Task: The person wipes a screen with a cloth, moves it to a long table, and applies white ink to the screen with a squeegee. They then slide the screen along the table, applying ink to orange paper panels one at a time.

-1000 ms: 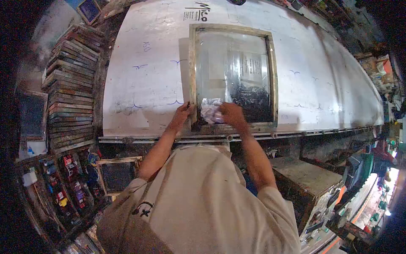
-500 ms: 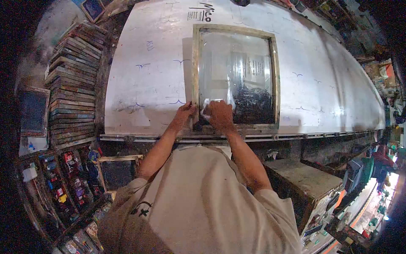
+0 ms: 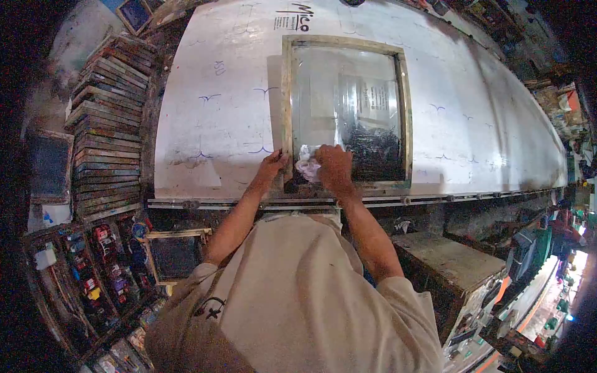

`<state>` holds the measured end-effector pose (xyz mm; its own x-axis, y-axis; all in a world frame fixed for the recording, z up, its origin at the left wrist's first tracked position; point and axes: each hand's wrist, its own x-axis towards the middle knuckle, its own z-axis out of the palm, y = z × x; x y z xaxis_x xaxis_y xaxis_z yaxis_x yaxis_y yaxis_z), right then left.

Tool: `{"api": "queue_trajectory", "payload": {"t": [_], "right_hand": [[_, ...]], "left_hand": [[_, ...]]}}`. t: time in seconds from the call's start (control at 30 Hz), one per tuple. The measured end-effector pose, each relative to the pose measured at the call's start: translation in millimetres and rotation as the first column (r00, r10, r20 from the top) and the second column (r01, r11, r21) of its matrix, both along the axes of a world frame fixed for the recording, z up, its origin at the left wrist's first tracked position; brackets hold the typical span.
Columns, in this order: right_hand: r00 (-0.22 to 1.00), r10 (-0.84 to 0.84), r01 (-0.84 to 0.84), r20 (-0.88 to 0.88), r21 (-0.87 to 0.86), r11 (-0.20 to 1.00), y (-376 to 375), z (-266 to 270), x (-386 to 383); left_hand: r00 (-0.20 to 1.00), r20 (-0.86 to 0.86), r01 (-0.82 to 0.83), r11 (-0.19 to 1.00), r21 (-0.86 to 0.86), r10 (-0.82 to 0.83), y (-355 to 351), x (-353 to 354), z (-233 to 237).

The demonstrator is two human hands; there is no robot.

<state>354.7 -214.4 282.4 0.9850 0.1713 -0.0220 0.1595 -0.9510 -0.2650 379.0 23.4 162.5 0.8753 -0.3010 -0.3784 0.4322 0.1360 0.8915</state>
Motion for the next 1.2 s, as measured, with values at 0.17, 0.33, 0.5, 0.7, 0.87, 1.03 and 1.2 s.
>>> {"api": "queue_trajectory", "payload": {"t": [0.17, 0.33, 0.5, 0.7, 0.87, 1.03, 1.2], "right_hand": [[0.967, 0.0, -0.004, -0.254, -0.017, 1.0, -1.6, 0.5, 10.7], [1.0, 0.01, -0.01, -0.028, -0.015, 1.0, -4.2, -22.2, 11.2], [0.973, -0.011, -0.016, -0.232, -0.114, 0.993, -7.4, 22.8, 16.5], [0.96, 0.031, -0.058, -0.278, -0.089, 0.994, -5.3, -4.4, 12.6], [0.998, 0.008, -0.006, 0.07, -0.027, 1.0, -18.2, -25.0, -26.9], [0.975, 0.12, -0.133, 0.187, 0.061, 0.989, -17.3, -3.7, -61.3], [0.979, 0.106, -0.117, 0.175, 0.05, 0.992, -14.4, -7.9, -27.8]], "left_hand": [[0.996, 0.085, 0.01, 0.988, 0.154, -0.023, -1.3, 3.3, -16.6], [0.998, -0.056, 0.004, 0.999, -0.054, -0.007, -0.5, -3.2, -3.0], [1.0, 0.002, 0.004, 0.997, 0.071, -0.004, -2.0, 1.6, 1.5], [1.0, -0.007, 0.023, 0.993, 0.119, -0.023, 1.2, -0.6, -11.4], [0.999, -0.016, 0.028, 0.997, -0.076, -0.029, 0.4, -3.0, -1.8], [1.0, 0.024, 0.02, 0.999, 0.041, -0.021, -2.6, -1.2, 8.0], [0.994, -0.106, 0.022, 0.988, -0.15, -0.038, 2.5, -4.9, 0.7]]}}
